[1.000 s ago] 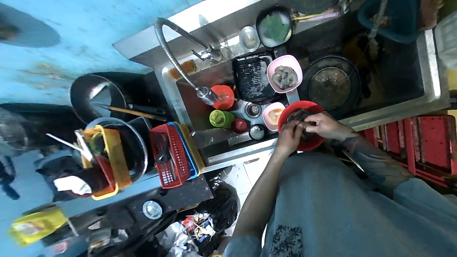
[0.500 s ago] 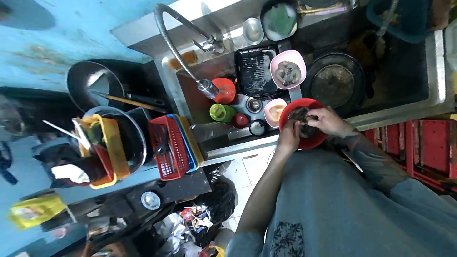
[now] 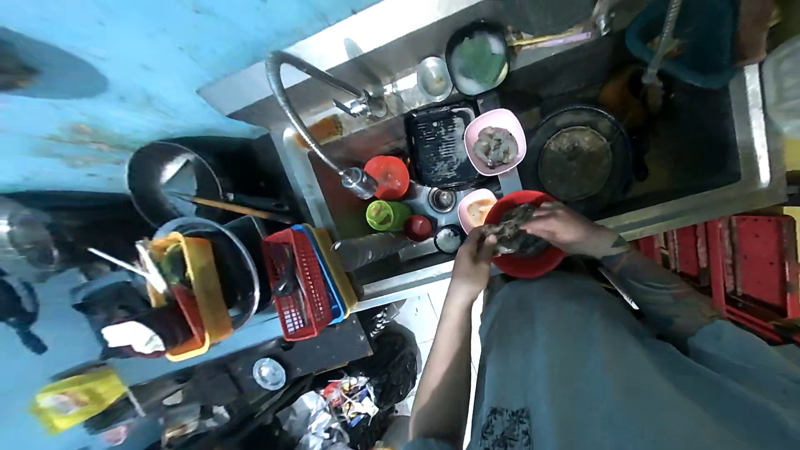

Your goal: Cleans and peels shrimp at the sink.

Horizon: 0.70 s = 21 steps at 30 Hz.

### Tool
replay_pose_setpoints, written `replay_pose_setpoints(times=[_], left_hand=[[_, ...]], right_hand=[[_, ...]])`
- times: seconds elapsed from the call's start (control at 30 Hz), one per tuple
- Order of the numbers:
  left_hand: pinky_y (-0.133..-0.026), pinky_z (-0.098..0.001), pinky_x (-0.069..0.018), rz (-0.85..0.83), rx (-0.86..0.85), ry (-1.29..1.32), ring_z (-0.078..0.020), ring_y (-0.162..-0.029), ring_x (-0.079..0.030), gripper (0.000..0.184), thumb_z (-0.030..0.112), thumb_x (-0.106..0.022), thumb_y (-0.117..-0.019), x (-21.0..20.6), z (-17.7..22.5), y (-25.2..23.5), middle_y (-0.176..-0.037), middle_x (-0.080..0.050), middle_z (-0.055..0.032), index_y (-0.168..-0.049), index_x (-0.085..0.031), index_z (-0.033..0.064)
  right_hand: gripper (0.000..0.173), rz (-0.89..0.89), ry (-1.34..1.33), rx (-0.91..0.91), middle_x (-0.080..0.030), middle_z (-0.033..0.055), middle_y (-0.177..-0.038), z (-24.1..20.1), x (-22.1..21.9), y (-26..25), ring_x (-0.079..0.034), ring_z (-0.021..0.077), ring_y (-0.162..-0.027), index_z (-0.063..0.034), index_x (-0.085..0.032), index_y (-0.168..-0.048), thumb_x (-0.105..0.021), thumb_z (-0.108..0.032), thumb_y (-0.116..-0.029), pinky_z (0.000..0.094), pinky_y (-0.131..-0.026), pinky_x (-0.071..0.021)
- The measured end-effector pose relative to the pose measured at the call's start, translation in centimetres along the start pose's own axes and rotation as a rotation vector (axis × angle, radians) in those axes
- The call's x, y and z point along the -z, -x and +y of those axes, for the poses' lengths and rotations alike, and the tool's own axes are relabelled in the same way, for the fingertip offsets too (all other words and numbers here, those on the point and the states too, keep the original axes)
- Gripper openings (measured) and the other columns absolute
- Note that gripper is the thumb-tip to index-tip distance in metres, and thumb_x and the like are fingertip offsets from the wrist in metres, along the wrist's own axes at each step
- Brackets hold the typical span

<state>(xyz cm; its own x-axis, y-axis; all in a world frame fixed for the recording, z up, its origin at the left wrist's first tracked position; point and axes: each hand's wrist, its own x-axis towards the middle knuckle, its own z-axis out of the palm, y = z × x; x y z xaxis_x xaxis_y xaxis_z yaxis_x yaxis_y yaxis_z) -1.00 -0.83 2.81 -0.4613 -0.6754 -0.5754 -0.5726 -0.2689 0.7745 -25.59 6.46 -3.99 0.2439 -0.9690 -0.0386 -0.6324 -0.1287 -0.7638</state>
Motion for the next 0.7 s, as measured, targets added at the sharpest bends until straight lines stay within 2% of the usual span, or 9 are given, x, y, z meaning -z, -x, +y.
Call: replay_pose_setpoints(times=[0.07,0.13,0.2,0.27,0.37,0.47,0.5,0.63,0.7], left_hand=[[-0.089,-0.0413,-0.0611,-0.009,-0.041,-0.038,-0.0181,-0.096,-0.071,0.029,0.021,-0.051,-0.1089,0.5,1.2,-0.2,-0.113,-0.071,-0.0073,-0.135,-0.060,0.0110],[-0.088,-0.0406,-0.0622,-0.022,-0.095,-0.119,-0.0166,-0.094,-0.072,0.028,0.020,-0.055,-0.1070,0.6,2.6,-0.5,-0.109,-0.072,-0.0061,-0.132,-0.063,0.0105],[-0.087,-0.0390,-0.0616,-0.037,-0.130,-0.239,-0.0143,-0.093,-0.071,0.030,0.022,-0.059,-0.1053,0.0,4.7,-1.5,-0.109,-0.073,-0.0047,-0.133,-0.064,0.0124],[-0.087,-0.0392,-0.0613,-0.056,-0.176,-0.339,-0.0132,-0.094,-0.071,0.033,0.023,-0.063,-0.1033,-1.3,7.2,-3.2,-0.111,-0.073,-0.0036,-0.135,-0.063,0.0145],[-0.086,-0.0423,-0.0613,-0.097,-0.275,-0.397,-0.0151,-0.094,-0.071,0.033,0.024,-0.067,-0.1011,-4.5,10.9,-7.4,-0.112,-0.073,-0.0050,-0.132,-0.064,0.0129],[-0.092,-0.0401,-0.0601,-0.150,-0.355,-0.289,-0.0160,-0.100,-0.071,0.030,0.017,-0.070,-0.0986,-8.8,12.9,-13.8,-0.113,-0.072,-0.0080,-0.127,-0.067,0.0067],[-0.093,-0.0392,-0.0597,-0.164,-0.362,-0.251,-0.0161,-0.101,-0.071,0.030,0.016,-0.070,-0.0975,-10.5,13.2,-16.2,-0.113,-0.072,-0.0084,-0.126,-0.067,0.0057],[-0.094,-0.0365,-0.0590,-0.227,-0.387,-0.141,-0.0169,-0.102,-0.071,0.032,0.010,-0.073,-0.0947,-16.9,13.3,-23.5,-0.115,-0.072,-0.0113,-0.125,-0.068,0.0025],[-0.095,-0.0358,-0.0584,-0.252,-0.382,-0.086,-0.0169,-0.104,-0.070,0.031,0.009,-0.072,-0.0952,-19.3,12.8,-25.8,-0.117,-0.072,-0.0115,-0.125,-0.068,0.0025]], right_hand=[[0.027,0.190,-0.235,-0.144,-0.074,0.0052,-0.115,1.4,2.1,0.3,-0.068,0.0167,-0.112,-0.0109,-0.074,-0.120,-0.053,-0.021,-0.1073,0.0399,-0.105,-0.0535],[0.031,0.418,-0.435,-0.358,-0.073,0.0078,-0.114,4.8,4.4,0.4,-0.071,0.0149,-0.104,-0.0052,-0.069,-0.125,-0.050,-0.023,-0.1085,0.0371,-0.096,-0.0589],[0.035,0.653,-0.628,-0.573,-0.072,0.0085,-0.115,9.7,6.1,0.1,-0.069,0.0172,-0.100,-0.0052,-0.064,-0.131,-0.047,-0.028,-0.1094,0.0370,-0.088,-0.0584],[0.042,0.797,-0.853,-0.765,-0.069,0.0070,-0.122,14.6,7.2,-0.2,-0.068,0.0172,-0.104,-0.0081,-0.059,-0.138,-0.044,-0.036,-0.1105,0.0359,-0.089,-0.0562],[0.044,0.802,-1.016,-0.847,-0.069,0.0071,-0.122,18.5,8.8,-0.8,-0.068,0.0176,-0.101,-0.0081,-0.056,-0.138,-0.039,-0.040,-0.1113,0.0360,-0.087,-0.0560],[0.045,0.713,-1.030,-0.791,-0.069,0.0060,-0.098,18.5,10.2,-1.3,-0.068,0.0139,-0.083,-0.0029,-0.058,-0.128,-0.038,-0.040,-0.1120,0.0315,-0.078,-0.0583],[0.043,0.695,-1.009,-0.761,-0.070,0.0068,-0.095,18.9,10.4,-1.2,-0.069,0.0141,-0.082,-0.0009,-0.060,-0.124,-0.040,-0.037,-0.1119,0.0319,-0.078,-0.0590],[0.036,0.679,-0.907,-0.731,-0.072,0.0096,-0.116,20.6,10.5,1.0,-0.070,0.0173,-0.103,-0.0034,-0.061,-0.132,-0.054,-0.029,-0.1073,0.0371,-0.093,-0.0576],[0.036,0.716,-0.895,-0.757,-0.069,0.0108,-0.121,21.1,10.3,2.4,-0.068,0.0192,-0.107,-0.0051,-0.061,-0.134,-0.054,-0.028,-0.1074,0.0390,-0.094,-0.0569]])
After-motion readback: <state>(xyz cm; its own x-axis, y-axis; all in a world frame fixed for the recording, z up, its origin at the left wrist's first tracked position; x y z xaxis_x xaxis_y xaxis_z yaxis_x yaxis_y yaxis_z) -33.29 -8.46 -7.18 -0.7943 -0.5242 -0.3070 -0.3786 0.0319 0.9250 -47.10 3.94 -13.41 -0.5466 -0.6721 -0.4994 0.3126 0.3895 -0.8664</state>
